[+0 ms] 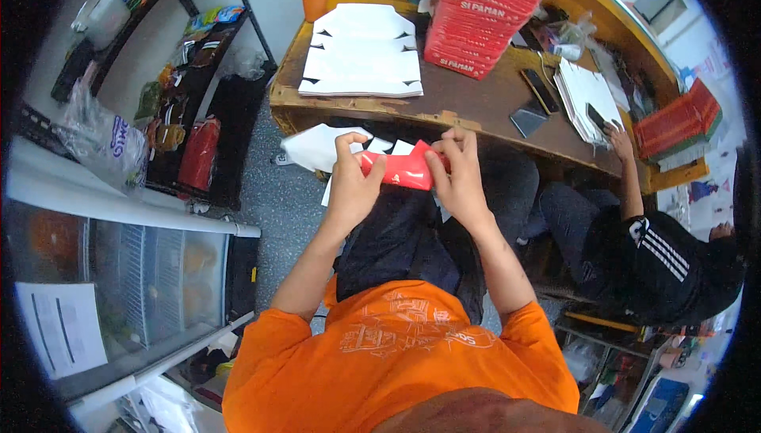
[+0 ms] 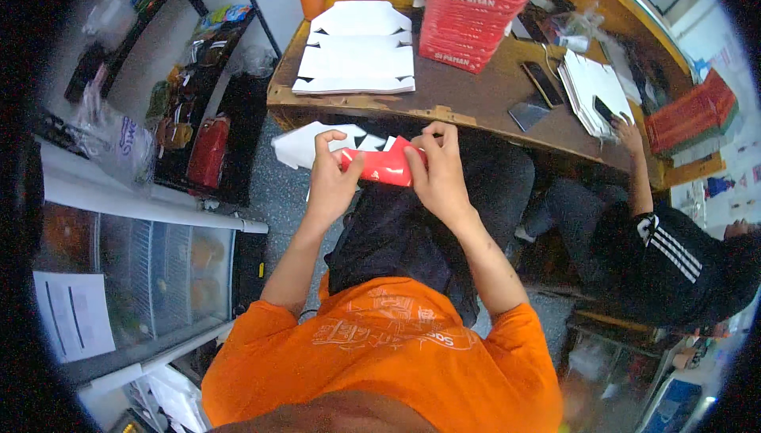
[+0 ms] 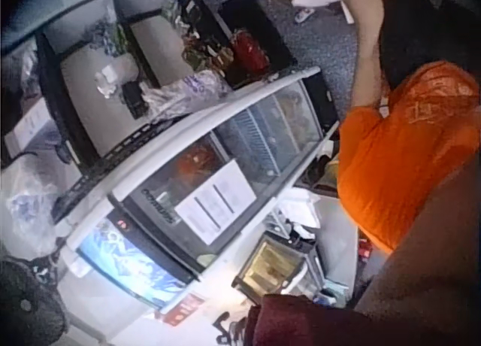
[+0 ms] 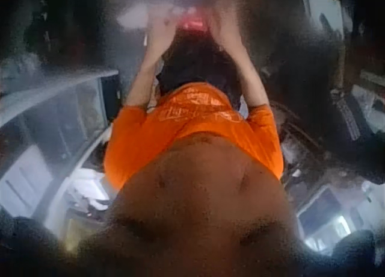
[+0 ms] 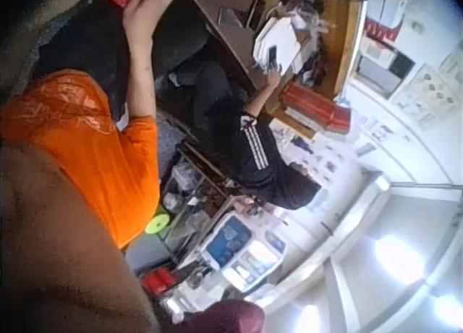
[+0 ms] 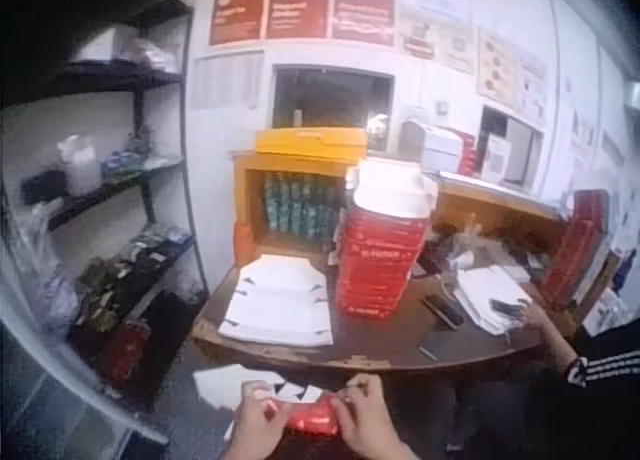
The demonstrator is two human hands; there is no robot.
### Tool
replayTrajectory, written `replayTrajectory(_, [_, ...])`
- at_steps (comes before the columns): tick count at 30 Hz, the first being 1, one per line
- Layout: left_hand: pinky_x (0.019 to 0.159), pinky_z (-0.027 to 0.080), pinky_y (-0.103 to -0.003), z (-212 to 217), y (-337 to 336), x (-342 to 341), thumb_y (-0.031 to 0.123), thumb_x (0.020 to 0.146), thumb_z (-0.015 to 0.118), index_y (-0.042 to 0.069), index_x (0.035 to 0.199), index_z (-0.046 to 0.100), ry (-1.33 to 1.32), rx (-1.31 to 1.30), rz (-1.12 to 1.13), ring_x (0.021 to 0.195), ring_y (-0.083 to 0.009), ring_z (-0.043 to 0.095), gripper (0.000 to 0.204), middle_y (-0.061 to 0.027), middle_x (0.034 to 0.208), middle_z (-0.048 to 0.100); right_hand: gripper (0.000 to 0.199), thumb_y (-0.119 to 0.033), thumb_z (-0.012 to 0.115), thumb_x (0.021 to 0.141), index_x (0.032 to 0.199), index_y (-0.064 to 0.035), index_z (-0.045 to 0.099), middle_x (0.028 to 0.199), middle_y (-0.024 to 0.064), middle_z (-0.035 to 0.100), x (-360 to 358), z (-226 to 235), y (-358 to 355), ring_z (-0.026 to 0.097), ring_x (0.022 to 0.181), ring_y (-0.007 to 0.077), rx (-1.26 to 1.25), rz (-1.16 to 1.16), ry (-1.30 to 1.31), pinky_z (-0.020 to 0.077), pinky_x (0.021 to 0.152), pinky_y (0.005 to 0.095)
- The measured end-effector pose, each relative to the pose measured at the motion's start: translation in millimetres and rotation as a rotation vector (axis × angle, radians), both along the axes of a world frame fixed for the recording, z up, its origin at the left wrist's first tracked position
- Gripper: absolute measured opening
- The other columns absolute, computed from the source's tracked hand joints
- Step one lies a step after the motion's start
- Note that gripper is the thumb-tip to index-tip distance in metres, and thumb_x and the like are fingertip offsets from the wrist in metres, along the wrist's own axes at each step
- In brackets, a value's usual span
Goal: The person operates a cup-sealing machine to seal a plastic cup, then moves to a counter to assemble red and white cardboard boxes by folding and interlocking their flaps.
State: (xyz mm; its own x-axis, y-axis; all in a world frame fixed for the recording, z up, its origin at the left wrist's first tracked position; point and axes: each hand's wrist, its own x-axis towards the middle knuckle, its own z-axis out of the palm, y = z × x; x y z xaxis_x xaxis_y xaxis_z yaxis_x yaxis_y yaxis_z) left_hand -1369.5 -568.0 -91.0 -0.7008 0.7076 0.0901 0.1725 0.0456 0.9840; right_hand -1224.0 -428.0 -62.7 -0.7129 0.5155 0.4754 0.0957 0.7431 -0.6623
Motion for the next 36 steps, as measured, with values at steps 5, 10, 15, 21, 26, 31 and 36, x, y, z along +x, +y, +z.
replayTrajectory(5, [0.091, 0.049, -0.049, 20.1, -11.9, -5.8, 0.007, 0.095, 0.064, 0.001, 0.135, 0.041, 0.399, -0.073, 0.094, 0.104, -0.0434, 0.063, 0.046, -0.0285, 0.110, 0.063, 0.007, -0.005, 0.062, 0.096, 0.102, -0.0012, 0.063, 0.100, 0.0176, 0.067, -28.5, 3.9, -29.3, 0.068, 0.091, 0.0309, -0.050, 0.234, -0.087, 0.0517, 0.080, 0.0393])
replayTrajectory(10, [0.119, 0.026, -0.061, 18.3, -35.3, 4.9, 0.021, 0.082, 0.083, 0.015, 0.143, 0.049, 0.946, 0.218, 0.190, 0.146, -0.0513, 0.027, 0.070, -0.0275, 0.155, 0.030, 0.019, -0.010, 0.060, 0.102, 0.117, 0.0008, 0.063, 0.100, 0.0135, 0.072, -48.6, 7.1, -40.5, 0.068, 0.090, 0.0143, -0.560, 0.036, 0.135, 0.0534, 0.077, 0.0304])
replayTrajectory(15, [0.118, 0.030, -0.060, 15.7, -42.9, -5.4, 0.037, 0.052, 0.100, 0.020, 0.148, 0.038, 0.669, 0.213, 0.169, 0.145, -0.0544, 0.026, 0.116, -0.0336, 0.156, 0.020, 0.029, -0.013, 0.056, 0.105, 0.127, 0.0041, 0.065, 0.115, 0.0095, 0.072, -39.3, 24.7, -65.1, 0.063, 0.105, 0.0099, -0.623, 0.177, 0.092, 0.0517, 0.091, 0.0280])
replayTrajectory(21, [0.113, 0.037, -0.058, -5.6, -54.0, 13.3, 0.027, 0.055, 0.095, 0.011, 0.129, 0.052, 0.557, 0.155, -0.080, 0.136, -0.0545, 0.037, 0.086, -0.0315, 0.146, 0.032, 0.032, -0.019, 0.061, 0.103, 0.130, -0.0029, 0.066, 0.109, 0.0124, 0.068, -14.2, 8.6, -39.3, 0.066, 0.096, 0.0163, -0.445, 0.282, -0.277, 0.0529, 0.086, 0.0300])
replayTrajectory(26, [0.120, 0.027, -0.058, -12.1, -69.4, 31.7, 0.025, 0.050, 0.095, 0.011, 0.114, 0.062, 0.571, 0.085, -0.509, 0.147, -0.0535, 0.027, 0.073, -0.0312, 0.157, 0.025, 0.033, -0.032, 0.060, 0.104, 0.106, 0.0002, 0.070, 0.083, 0.0041, 0.069, 5.4, 12.6, -14.5, 0.062, 0.078, 0.0137, -1.093, 0.219, -0.362, 0.0514, 0.077, 0.0288])
replayTrajectory(31, [0.122, 0.024, -0.057, 13.4, -88.3, 4.0, 0.020, 0.049, 0.095, 0.012, 0.113, 0.061, 0.508, -0.004, -0.642, 0.149, -0.0516, 0.023, 0.073, -0.0282, 0.161, 0.018, 0.020, -0.018, 0.066, 0.101, 0.105, 0.0011, 0.068, 0.092, 0.0025, 0.070, 2.2, 2.5, -31.0, 0.063, 0.083, 0.0086, -1.141, 0.403, -0.362, 0.0518, 0.078, 0.0254])
replayTrajectory(36, [0.117, 0.033, -0.050, 8.6, -92.9, -23.8, 0.017, 0.049, 0.095, 0.013, 0.114, 0.053, 0.316, -0.074, -0.626, 0.143, -0.0509, 0.030, 0.077, -0.0261, 0.154, 0.025, 0.017, -0.007, 0.072, 0.093, 0.107, -0.0001, 0.066, 0.090, 0.0022, 0.069, -26.4, -38.0, -42.6, 0.065, 0.080, 0.0098, -0.953, 0.433, -0.306, 0.0534, 0.075, 0.0278])
